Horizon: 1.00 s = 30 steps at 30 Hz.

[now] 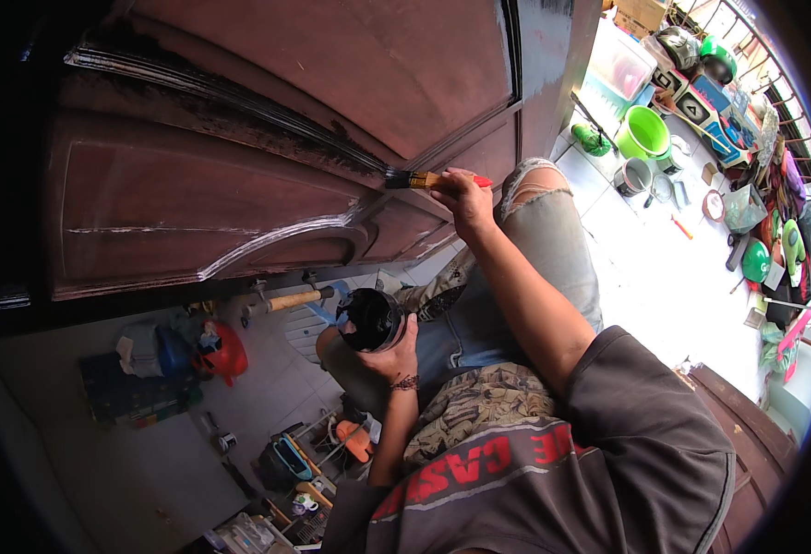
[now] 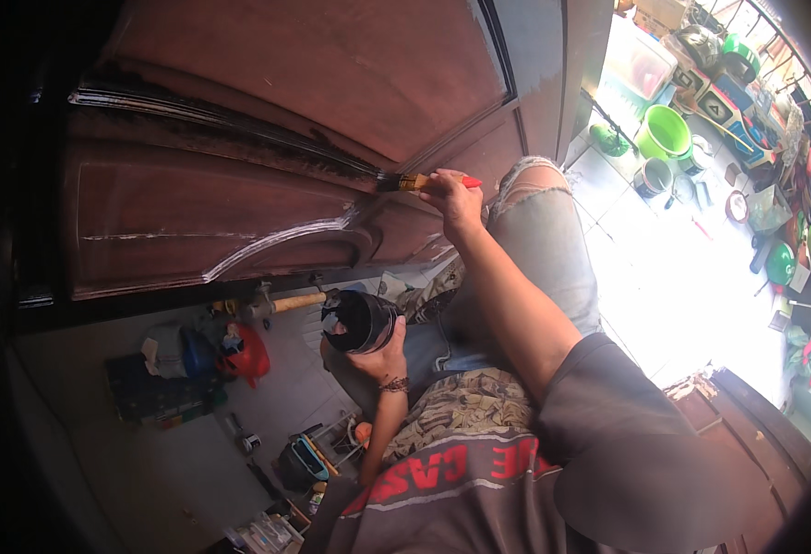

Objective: The person paints a wooden door with dark paint using a brush. They repeatedly dip the brush into a paint can and apply paint to the door's surface and edges.

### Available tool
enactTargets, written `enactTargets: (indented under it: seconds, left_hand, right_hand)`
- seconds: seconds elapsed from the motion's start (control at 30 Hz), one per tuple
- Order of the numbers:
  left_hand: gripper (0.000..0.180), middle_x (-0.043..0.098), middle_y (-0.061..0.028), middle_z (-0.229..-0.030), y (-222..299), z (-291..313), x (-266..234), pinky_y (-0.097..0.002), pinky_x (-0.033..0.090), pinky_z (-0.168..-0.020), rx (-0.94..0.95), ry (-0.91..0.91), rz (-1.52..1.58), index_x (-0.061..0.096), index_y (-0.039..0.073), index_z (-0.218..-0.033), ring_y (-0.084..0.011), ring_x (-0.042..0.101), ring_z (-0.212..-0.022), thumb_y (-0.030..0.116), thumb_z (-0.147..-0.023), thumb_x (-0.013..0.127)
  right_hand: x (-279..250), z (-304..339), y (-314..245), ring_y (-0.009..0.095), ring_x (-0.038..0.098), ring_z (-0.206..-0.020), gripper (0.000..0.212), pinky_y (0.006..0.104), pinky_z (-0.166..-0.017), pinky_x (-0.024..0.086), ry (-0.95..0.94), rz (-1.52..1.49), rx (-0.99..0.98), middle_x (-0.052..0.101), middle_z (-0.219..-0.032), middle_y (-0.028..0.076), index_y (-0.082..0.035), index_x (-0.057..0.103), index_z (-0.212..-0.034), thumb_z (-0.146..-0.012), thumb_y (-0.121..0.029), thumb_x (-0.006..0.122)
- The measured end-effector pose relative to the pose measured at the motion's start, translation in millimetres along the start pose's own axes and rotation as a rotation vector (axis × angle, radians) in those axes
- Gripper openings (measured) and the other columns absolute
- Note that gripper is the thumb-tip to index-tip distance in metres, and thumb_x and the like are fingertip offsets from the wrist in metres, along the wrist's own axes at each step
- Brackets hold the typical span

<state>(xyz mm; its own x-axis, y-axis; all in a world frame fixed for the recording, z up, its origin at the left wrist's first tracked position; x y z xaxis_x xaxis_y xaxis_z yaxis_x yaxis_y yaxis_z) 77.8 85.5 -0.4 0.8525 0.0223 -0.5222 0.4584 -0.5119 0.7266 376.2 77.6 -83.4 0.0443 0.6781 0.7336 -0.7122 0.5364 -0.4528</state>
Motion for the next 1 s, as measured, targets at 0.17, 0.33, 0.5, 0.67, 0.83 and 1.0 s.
enactTargets:
  seconds: [0.17, 0.33, 0.5, 0.67, 0.83, 1.0]
  left_hand:
    - [0.097, 0.052, -0.0163, -0.134, -17.8, 3.7, 2.7, -0.0401, 0.044, -0.106, -0.064, 0.011, 0.146, 0.043, -0.005, -0.138, -0.0263, 0.052, -0.124, 0.014, -0.059, 0.096]
    - [0.096, 0.052, -0.016, -0.133, -17.0, 1.8, 2.2, -0.0402, 0.044, -0.106, -0.048, -0.028, 0.024, 0.042, -0.004, -0.138, -0.026, 0.053, -0.123, 0.013, -0.06, 0.095]
    - [0.098, 0.052, -0.017, -0.133, -11.0, -1.6, 6.8, -0.0413, 0.043, -0.108, -0.075, -0.014, 0.063, 0.043, -0.005, -0.137, -0.0282, 0.054, -0.123, 0.019, -0.058, 0.096]
    - [0.102, 0.056, -0.0195, -0.131, -12.2, -1.6, 6.8, -0.042, 0.043, -0.108, -0.051, 0.008, 0.074, 0.046, -0.006, -0.135, -0.0318, 0.057, -0.122, 0.03, -0.055, 0.097]
    - [0.1, 0.051, -0.0159, -0.135, -3.2, -3.9, 7.6, -0.0408, 0.041, -0.11, -0.073, -0.043, 0.068, 0.04, -0.004, -0.14, -0.0266, 0.052, -0.125, 0.015, -0.058, 0.095]
    - [0.102, 0.052, -0.0173, -0.134, -13.3, -1.9, 7.6, -0.0416, 0.041, -0.11, -0.053, 0.001, 0.088, 0.042, -0.005, -0.139, -0.0285, 0.054, -0.124, 0.02, -0.057, 0.096]
  right_hand:
    - [70.5, 26.0, -37.0, 0.026, 0.068, -0.094, 0.022, 0.0345, -0.079, 0.057, -0.448, -0.273, 0.089, 0.067, -0.102, 0.012, -0.006, 0.059, -0.111, -0.091, -0.012, 0.067]
    - [110.9, 28.8, -23.2, 0.027, 0.069, -0.092, 0.026, 0.0356, -0.078, 0.058, -0.396, -0.287, 0.076, 0.065, -0.103, 0.012, -0.003, 0.057, -0.113, -0.09, -0.01, 0.068]
    - [-1.6, -1.9, 7.7, 0.028, 0.07, -0.091, 0.027, 0.0355, -0.077, 0.06, 0.034, 0.01, 0.062, 0.068, -0.105, 0.015, 0.001, 0.058, -0.114, -0.091, -0.01, 0.066]
    - [110.8, 62.0, -63.8, 0.024, 0.071, -0.093, 0.027, 0.0308, -0.077, 0.059, -0.412, -0.16, 0.082, 0.068, -0.104, 0.012, -0.005, 0.055, -0.116, -0.094, -0.014, 0.066]
    - [225.7, 106.6, -97.4, 0.025, 0.07, -0.092, 0.035, 0.0338, -0.077, 0.061, -0.62, -0.405, -0.025, 0.064, -0.105, 0.012, 0.002, 0.055, -0.117, -0.089, -0.011, 0.073]
    - [130.7, 42.0, -33.0, 0.024, 0.069, -0.091, 0.032, 0.0336, -0.078, 0.06, -0.332, -0.246, 0.016, 0.065, -0.102, 0.011, 0.001, 0.057, -0.114, -0.088, -0.01, 0.073]
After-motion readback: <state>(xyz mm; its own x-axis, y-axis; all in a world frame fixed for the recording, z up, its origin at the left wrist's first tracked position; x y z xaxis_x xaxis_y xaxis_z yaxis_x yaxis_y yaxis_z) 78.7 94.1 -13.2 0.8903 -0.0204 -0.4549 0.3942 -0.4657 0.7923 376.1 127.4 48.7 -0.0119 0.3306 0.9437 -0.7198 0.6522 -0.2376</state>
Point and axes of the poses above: each hand's wrist, its own z-axis away from the middle knuckle, its own x-axis out of the palm, y = z × x, the point moved 6 cm from there along -z, towards the middle knuckle
